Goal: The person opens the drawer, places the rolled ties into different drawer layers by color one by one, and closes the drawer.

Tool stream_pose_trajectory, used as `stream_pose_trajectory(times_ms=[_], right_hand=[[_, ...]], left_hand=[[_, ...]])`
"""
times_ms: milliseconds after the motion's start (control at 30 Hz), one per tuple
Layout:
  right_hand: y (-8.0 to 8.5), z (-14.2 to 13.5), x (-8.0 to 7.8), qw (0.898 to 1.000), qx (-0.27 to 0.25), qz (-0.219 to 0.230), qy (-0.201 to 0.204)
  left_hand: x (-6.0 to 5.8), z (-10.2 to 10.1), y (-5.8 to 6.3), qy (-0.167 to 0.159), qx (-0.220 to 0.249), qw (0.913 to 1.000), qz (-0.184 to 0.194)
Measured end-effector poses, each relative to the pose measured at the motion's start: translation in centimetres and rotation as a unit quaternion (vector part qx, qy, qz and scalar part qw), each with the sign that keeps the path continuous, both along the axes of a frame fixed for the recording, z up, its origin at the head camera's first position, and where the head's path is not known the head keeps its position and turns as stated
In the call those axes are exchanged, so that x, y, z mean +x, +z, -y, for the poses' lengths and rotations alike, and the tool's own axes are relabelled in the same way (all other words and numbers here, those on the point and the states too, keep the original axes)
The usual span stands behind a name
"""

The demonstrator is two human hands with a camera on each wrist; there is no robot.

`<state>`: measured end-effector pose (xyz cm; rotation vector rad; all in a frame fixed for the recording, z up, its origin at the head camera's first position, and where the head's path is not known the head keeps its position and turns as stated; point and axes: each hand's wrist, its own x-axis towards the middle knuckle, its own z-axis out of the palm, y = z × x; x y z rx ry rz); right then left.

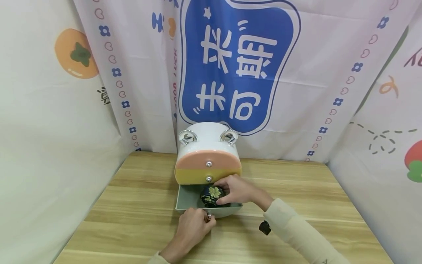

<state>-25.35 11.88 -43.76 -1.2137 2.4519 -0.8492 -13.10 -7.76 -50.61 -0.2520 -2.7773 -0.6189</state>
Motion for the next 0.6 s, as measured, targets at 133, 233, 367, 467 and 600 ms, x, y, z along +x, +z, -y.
stream_pose_trajectory(times_ms=[133,233,367,467,600], right_hand=[[-1.2,0.5,-0.2,1.000,0.010,-0.019,0.000],[-2.0,0.8,-0.3,0.999,0.019,-0.030,0.002],[-2.4,1.1,-0.3,0.999,0.016,-0.038,0.005],[-2.3,1.3,-0.3,0.999,0.016,-0.047,0.004],[-2.0,1.3,-0.3,0.998,0.022,-0.058,0.008]], left_hand=[[0.0,-0.1,-0.1,-0.006,0.000,1.0000,0.006],[0.0,-0.1,-0.1,-0.008,-0.001,0.9999,0.012],[0.0,-0.2,-0.1,-0.008,-0.001,0.9998,0.017],[-0.1,-0.2,-0.1,-0.008,0.000,0.9999,0.015],[-0.1,-0.1,0.0,-0.007,0.000,0.9999,0.015]])
